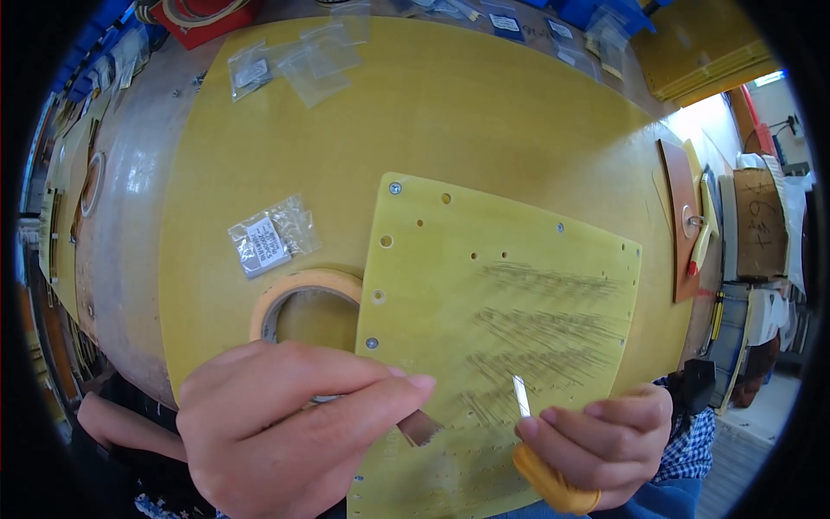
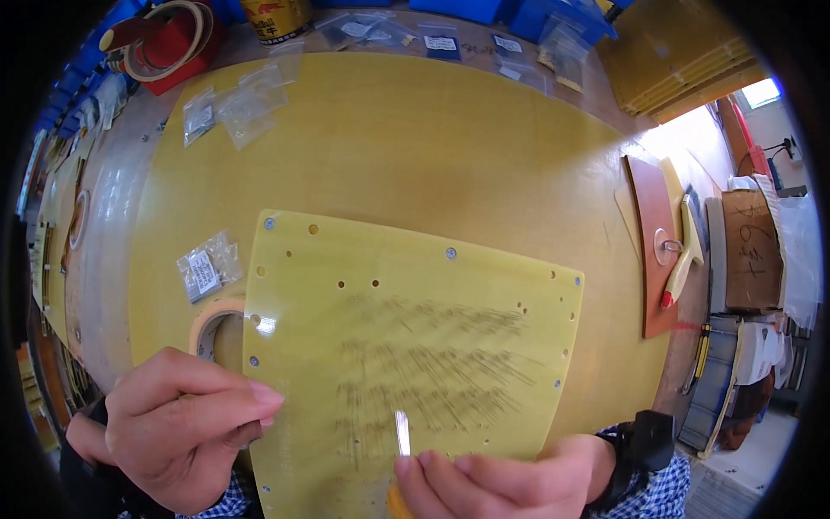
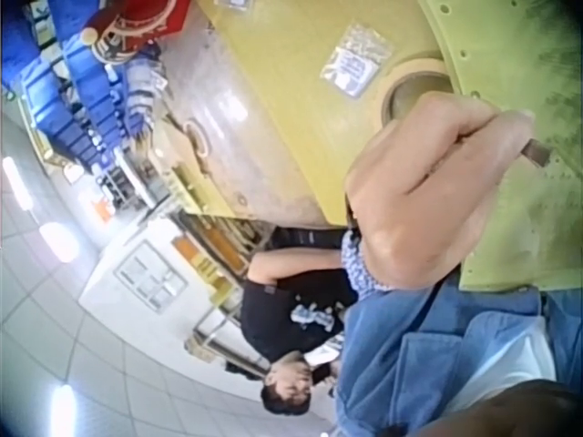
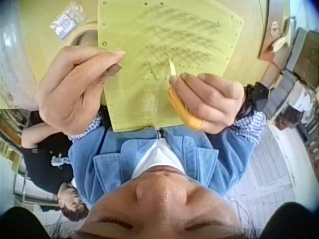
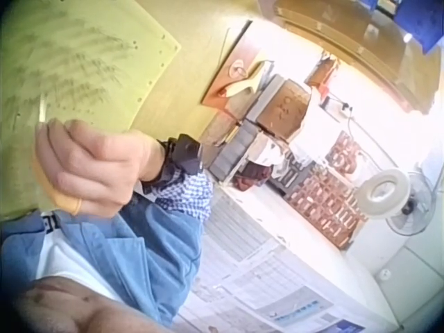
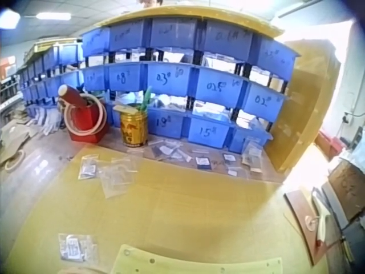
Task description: The person removes small metal pins from a plastic bag and inserts them one by one into holes on a yellow board. After briefly handling a power adapter, they resume inserting more pins into the board by hand.
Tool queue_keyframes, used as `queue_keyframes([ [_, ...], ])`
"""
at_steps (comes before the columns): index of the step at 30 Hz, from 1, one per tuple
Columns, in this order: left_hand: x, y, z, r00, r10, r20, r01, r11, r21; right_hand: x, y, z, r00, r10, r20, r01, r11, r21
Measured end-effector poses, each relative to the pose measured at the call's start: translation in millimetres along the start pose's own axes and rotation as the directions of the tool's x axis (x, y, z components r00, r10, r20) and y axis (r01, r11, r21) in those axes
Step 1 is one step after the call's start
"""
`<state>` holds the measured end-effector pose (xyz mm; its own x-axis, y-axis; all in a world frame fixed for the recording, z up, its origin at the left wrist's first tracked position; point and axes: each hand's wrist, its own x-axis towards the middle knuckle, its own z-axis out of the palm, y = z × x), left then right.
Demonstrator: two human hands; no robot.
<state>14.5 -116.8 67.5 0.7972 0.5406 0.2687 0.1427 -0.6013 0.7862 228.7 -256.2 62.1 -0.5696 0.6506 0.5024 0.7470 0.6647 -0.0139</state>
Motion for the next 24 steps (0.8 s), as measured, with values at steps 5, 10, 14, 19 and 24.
queue_keyframes([
  [5,-3,-1,0,1.0,-0.009,-0.004,0.009,1.0,0.013,2,1,-5,0.956,0.27,0.113,-0.293,0.892,0.344],
  [10,-3,-3,1,1.0,0.003,-0.011,-0.003,1.0,0.008,9,-2,-8,0.936,0.297,0.189,-0.349,0.847,0.402],
  [14,-3,-9,3,0.999,0.01,-0.038,-0.008,0.998,0.067,10,-2,3,0.994,0.108,-0.028,-0.097,0.961,0.26],
  [19,-3,0,2,0.999,-0.018,-0.044,0.017,1.0,-0.015,13,-4,7,0.988,0.13,-0.083,-0.118,0.984,0.134],
  [24,-6,-9,3,0.998,0.014,-0.063,-0.008,0.995,0.104,12,-4,3,0.999,0.026,-0.036,-0.022,0.993,0.112],
])
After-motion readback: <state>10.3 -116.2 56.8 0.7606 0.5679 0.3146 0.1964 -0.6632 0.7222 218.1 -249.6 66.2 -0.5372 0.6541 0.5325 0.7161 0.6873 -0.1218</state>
